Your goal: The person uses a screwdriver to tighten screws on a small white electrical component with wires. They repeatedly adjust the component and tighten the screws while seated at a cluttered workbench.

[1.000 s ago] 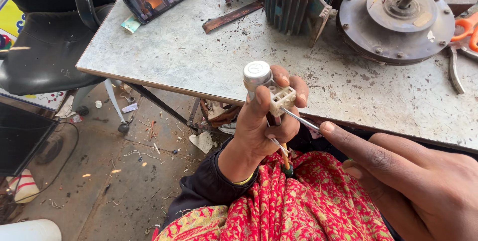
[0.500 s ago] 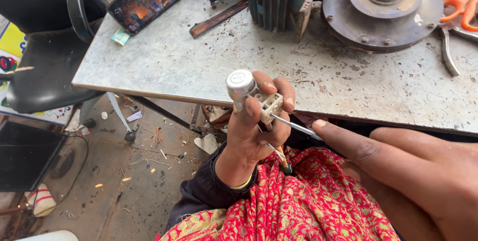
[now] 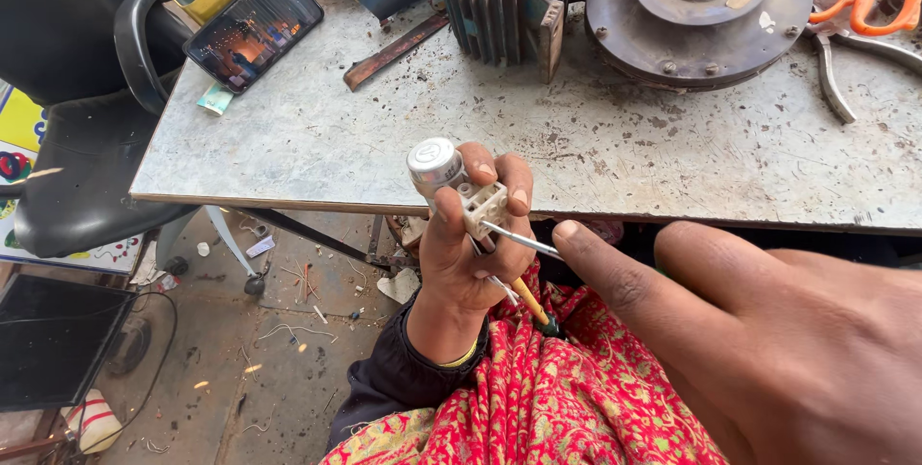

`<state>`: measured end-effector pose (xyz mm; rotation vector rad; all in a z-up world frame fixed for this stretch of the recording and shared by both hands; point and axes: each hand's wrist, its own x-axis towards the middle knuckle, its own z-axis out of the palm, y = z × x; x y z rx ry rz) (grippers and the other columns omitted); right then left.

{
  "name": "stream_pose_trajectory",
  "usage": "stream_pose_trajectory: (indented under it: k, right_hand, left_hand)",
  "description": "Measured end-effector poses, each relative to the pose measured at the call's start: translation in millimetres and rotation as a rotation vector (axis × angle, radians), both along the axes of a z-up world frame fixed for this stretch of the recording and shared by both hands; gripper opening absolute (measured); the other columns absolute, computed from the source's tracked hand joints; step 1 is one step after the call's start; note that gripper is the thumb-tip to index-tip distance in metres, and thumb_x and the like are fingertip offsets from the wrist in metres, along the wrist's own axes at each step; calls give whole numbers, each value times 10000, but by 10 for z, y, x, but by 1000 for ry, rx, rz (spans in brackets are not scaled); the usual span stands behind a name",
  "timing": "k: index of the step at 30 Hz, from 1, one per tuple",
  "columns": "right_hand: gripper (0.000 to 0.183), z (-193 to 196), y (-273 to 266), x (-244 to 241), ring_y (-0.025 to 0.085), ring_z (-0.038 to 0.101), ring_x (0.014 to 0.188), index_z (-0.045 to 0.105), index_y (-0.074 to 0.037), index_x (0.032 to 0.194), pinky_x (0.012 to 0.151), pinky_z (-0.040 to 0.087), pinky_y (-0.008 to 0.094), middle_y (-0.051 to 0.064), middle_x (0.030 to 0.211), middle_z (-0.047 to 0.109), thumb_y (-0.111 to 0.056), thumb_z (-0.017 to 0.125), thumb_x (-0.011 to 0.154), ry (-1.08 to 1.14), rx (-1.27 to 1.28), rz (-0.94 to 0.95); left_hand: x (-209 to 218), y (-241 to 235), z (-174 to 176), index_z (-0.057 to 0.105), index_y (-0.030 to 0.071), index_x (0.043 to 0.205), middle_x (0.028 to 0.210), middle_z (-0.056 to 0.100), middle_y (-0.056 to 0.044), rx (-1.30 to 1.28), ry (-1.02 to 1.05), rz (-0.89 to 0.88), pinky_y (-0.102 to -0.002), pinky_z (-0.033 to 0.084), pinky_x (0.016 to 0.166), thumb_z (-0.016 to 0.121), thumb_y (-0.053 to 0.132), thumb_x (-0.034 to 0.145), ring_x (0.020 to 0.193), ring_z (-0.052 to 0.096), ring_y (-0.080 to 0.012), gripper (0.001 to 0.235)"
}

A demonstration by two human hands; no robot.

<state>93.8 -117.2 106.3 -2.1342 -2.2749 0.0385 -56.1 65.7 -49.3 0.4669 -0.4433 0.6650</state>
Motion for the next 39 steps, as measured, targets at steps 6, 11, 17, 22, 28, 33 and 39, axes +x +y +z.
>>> stream_pose_trajectory:
  k: [6, 11, 17, 22, 28, 33, 39]
  right_hand:
    - [391, 70, 19, -47, 176, 689, 626, 739, -110, 1193, 548, 533, 350, 38, 766, 652, -165, 728, 805, 296, 311, 31]
    - [508, 15, -28, 12, 166, 652, 568, 741, -201, 1261, 514, 512, 361, 60, 739, 639, -132, 728, 758, 214, 350, 40]
    - [543, -27, -12, 95, 177, 676, 575, 698, -133, 1308, 515, 535, 372, 72, 729, 637, -186, 737, 769, 231, 320, 135]
    - [551, -60, -44, 53, 140, 668, 617, 688, -140, 1347, 508, 521, 339, 44, 732, 639, -201, 740, 803, 311, 262, 88]
    - [540, -64, -68, 35, 135, 659, 634, 704, -105, 1365, 515, 514, 318, 44, 755, 645, -173, 723, 829, 394, 256, 64]
    - [506, -51, -80, 48, 120, 664, 658, 745, -132, 1363, 544, 525, 296, 20, 787, 655, -167, 729, 859, 442, 205, -25]
    - [493, -135, -204, 52, 156, 642, 719, 758, -171, 1283, 639, 527, 285, 25, 801, 637, -149, 706, 794, 497, 260, -113]
  left_hand:
    - [6, 4, -31, 582, 47, 1240, 1119, 616, -159, -14, -38, 7, -181, 328, 367, 631, 341, 1105, 450, 449, -62, 327]
    - [-4, -23, -16, 577, 58, 1248, 1120, 612, -156, 27, -11, 28, -172, 315, 385, 623, 347, 1122, 453, 435, -63, 319]
    - [-22, -63, 26, 572, 66, 1249, 1125, 604, -156, 45, 2, 43, -190, 310, 381, 624, 346, 1110, 441, 431, -54, 317]
    - [-33, -88, 31, 563, 68, 1250, 1125, 599, -161, 51, 22, 60, -182, 300, 386, 625, 348, 1113, 444, 428, -52, 318]
    - [-36, -88, 49, 555, 66, 1242, 1115, 596, -164, 67, 26, 83, -176, 310, 373, 630, 343, 1108, 436, 432, -47, 318]
    - [-51, -123, 64, 550, 65, 1241, 1119, 597, -168, 66, 68, 127, -179, 327, 381, 663, 337, 1092, 457, 454, -49, 329]
    - [71, -246, 103, 577, 50, 1223, 1095, 611, -193, 98, 101, 259, -180, 382, 374, 697, 326, 1077, 491, 512, -72, 335]
